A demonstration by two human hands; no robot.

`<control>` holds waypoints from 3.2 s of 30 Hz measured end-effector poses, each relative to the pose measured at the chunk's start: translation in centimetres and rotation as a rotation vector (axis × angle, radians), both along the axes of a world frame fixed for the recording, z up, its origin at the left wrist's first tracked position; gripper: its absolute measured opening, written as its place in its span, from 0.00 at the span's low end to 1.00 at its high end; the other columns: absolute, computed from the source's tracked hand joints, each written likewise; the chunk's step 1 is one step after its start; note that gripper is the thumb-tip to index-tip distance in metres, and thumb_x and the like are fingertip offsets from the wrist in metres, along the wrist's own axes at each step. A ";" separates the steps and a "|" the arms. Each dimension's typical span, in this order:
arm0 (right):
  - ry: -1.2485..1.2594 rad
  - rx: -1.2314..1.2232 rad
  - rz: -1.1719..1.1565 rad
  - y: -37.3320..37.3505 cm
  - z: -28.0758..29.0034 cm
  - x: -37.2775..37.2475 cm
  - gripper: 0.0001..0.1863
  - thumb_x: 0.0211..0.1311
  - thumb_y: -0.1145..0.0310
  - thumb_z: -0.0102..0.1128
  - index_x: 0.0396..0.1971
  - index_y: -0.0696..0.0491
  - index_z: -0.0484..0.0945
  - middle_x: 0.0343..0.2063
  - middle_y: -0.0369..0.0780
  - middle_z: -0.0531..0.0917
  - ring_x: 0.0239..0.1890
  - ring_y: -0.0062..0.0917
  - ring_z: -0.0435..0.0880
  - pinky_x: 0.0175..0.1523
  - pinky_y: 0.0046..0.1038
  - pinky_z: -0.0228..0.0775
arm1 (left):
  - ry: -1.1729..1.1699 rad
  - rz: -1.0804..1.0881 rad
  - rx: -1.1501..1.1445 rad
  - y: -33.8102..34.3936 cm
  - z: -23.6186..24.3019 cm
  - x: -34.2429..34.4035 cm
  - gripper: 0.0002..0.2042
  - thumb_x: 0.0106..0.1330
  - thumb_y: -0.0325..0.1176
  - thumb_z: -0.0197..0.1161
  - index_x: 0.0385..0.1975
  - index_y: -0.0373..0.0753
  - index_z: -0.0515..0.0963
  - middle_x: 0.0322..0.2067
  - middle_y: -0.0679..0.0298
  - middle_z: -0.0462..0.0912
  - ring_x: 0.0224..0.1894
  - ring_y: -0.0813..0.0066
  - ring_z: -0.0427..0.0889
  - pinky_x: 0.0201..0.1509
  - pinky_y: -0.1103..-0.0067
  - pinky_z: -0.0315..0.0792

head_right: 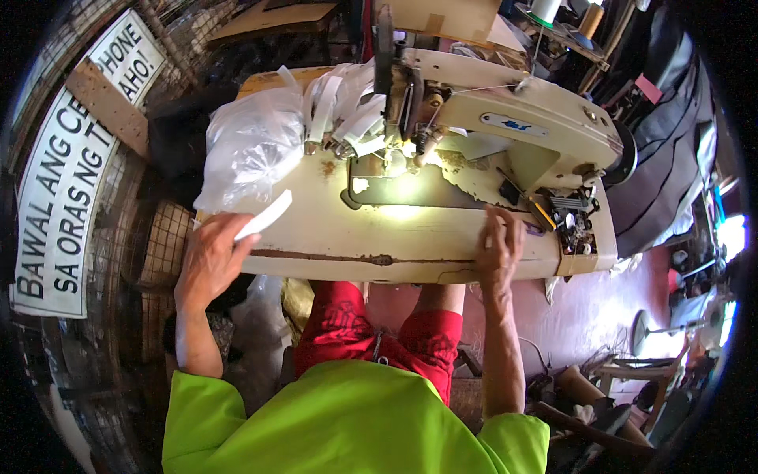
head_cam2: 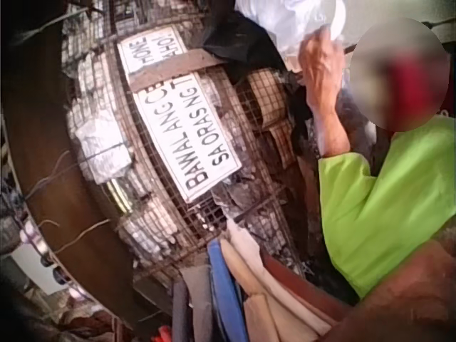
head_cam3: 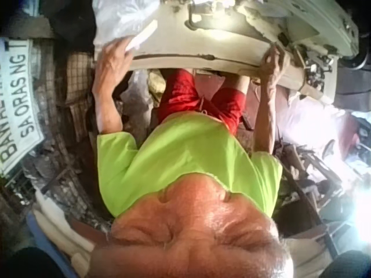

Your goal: The person sews white leather or fabric straps using an industrial sewing machine.

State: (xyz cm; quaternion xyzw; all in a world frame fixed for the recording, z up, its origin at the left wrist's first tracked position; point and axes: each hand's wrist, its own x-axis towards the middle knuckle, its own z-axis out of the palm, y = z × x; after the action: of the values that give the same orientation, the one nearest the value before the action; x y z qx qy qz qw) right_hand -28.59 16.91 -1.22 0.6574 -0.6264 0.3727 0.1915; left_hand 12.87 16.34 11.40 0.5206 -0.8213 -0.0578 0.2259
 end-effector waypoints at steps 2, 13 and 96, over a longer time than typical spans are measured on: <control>-0.017 0.011 0.125 -0.6 1.1 3.2 0.18 0.56 0.76 0.63 0.48 0.54 0.79 0.44 0.45 0.79 0.46 0.38 0.78 0.50 0.36 0.72 | 0.178 -0.300 0.165 -1.9 -0.1 -2.6 0.08 0.62 0.29 0.64 0.39 0.35 0.78 0.32 0.51 0.82 0.34 0.50 0.80 0.38 0.63 0.73; -1.177 0.493 0.379 -8.8 0.8 7.2 0.17 0.60 0.78 0.58 0.49 0.64 0.75 0.30 0.41 0.86 0.30 0.20 0.86 0.35 0.20 0.76 | 0.222 -0.528 0.237 -16.3 -9.6 -14.0 0.13 0.63 0.36 0.64 0.41 0.33 0.77 0.33 0.52 0.82 0.31 0.63 0.80 0.39 0.71 0.73; 0.053 0.245 0.032 -3.7 -0.8 10.5 0.10 0.69 0.65 0.53 0.41 0.56 0.79 0.37 0.45 0.83 0.38 0.41 0.82 0.41 0.37 0.74 | -0.126 1.075 0.511 20.1 -35.5 27.1 0.09 0.58 0.27 0.59 0.37 0.38 0.82 0.40 0.49 0.81 0.44 0.50 0.80 0.47 0.61 0.74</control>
State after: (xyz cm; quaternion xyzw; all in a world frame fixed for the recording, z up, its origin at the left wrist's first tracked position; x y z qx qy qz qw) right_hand -18.11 13.23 -2.00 0.6952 -0.6515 0.2788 0.1203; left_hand 40.00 36.47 -24.05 0.9034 -0.4148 -0.1003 0.0419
